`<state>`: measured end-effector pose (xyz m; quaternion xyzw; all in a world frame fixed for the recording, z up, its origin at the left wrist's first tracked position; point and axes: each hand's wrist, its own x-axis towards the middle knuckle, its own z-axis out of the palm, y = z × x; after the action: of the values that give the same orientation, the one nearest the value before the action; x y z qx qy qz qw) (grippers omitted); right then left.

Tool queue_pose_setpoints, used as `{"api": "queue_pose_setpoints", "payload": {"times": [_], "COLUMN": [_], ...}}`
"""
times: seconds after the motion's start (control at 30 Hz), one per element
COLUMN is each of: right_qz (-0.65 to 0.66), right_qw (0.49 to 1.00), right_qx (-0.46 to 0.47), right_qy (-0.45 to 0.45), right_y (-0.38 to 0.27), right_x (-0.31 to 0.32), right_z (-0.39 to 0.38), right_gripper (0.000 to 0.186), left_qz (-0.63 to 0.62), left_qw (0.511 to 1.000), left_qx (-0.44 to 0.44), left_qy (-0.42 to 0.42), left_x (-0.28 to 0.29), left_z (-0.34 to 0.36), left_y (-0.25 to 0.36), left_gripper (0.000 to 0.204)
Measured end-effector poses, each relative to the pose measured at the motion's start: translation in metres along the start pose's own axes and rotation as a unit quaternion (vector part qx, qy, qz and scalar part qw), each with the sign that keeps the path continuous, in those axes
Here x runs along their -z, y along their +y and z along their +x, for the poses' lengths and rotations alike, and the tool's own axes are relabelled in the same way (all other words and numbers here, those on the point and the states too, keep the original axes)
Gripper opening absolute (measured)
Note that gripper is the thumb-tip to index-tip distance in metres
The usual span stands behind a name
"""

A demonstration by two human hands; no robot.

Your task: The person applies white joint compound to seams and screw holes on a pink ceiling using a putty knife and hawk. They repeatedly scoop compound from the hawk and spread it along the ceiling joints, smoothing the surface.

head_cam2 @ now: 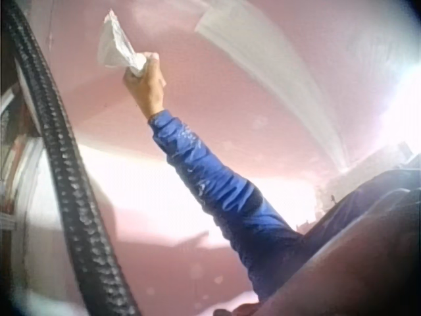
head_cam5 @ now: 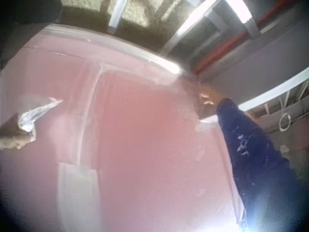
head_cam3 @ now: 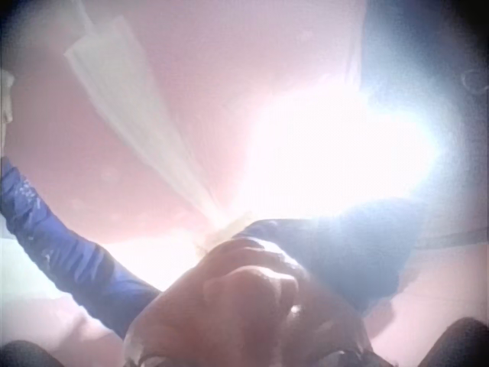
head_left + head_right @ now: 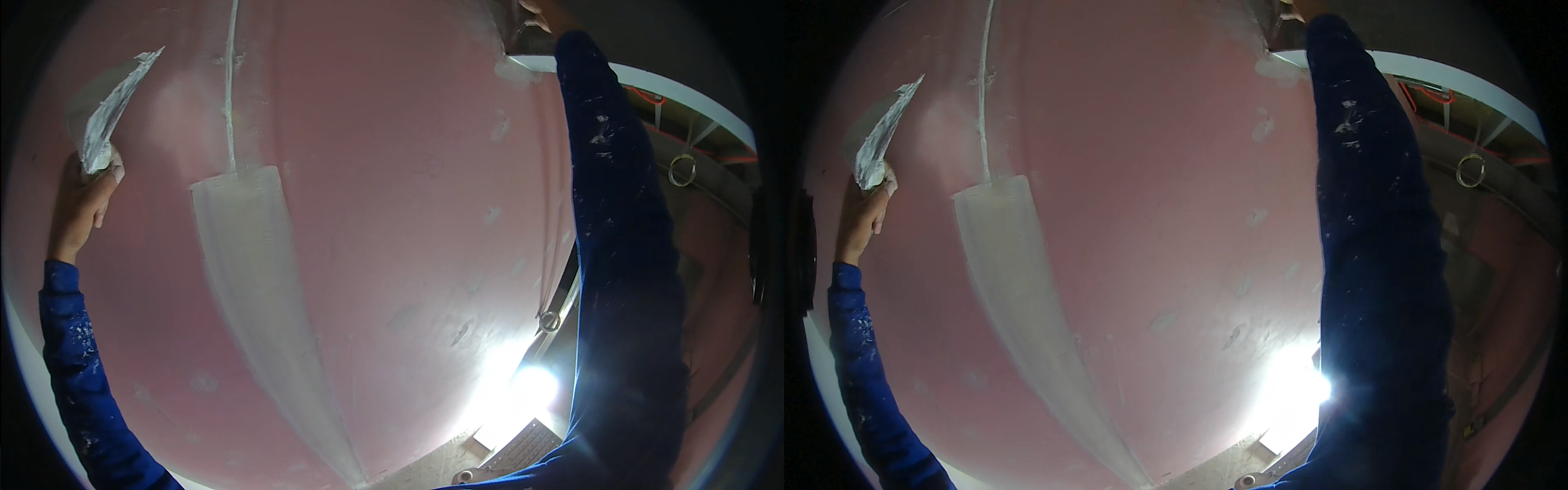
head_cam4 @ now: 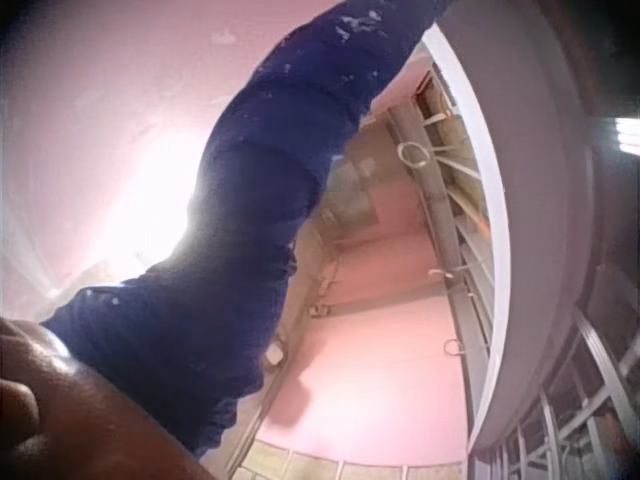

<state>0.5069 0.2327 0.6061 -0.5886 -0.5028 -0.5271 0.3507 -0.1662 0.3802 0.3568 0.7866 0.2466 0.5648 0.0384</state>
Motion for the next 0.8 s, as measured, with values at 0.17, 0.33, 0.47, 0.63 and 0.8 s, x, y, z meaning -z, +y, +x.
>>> {"api": "queue_pose_setpoints", "payload": {"times": [0.17,0.33,0.47,0.63,0.8], "right_qz": [-0.002,-0.008,-0.014,-0.018,-0.025], "right_qw": [1.0,1.0,0.999,0.997,0.979], "right_qx": [-0.003,0.012,0.019,0.016,0.091], "right_qy": [0.031,0.028,0.025,0.068,0.181], "right_y": [0.005,-0.025,-0.025,0.002,0.006], "right_x": [-0.012,-0.027,-0.012,-0.012,-0.071], "right_z": [0.002,0.02,0.026,0.027,0.014], "right_gripper": [0.037,0.039,0.041,0.043,0.045], "left_qz": [-0.005,0.017,-0.001,0.014,0.025], "left_qw": [1.0,1.0,1.0,1.0,1.0], "left_qx": [0.015,0.021,-0.02,0.001,-0.001], "left_qy": [-0.011,-0.011,-0.01,-0.026,0.007], "left_x": [-0.004,-0.002,0.001,0.001,-0.001], "left_z": [-0.001,-0.002,-0.001,-0.002,-0.004], "left_y": [0.011,0.013,0.007,0.009,0.009], "left_gripper": [0.025,0.025,0.025,0.023,0.02]}}
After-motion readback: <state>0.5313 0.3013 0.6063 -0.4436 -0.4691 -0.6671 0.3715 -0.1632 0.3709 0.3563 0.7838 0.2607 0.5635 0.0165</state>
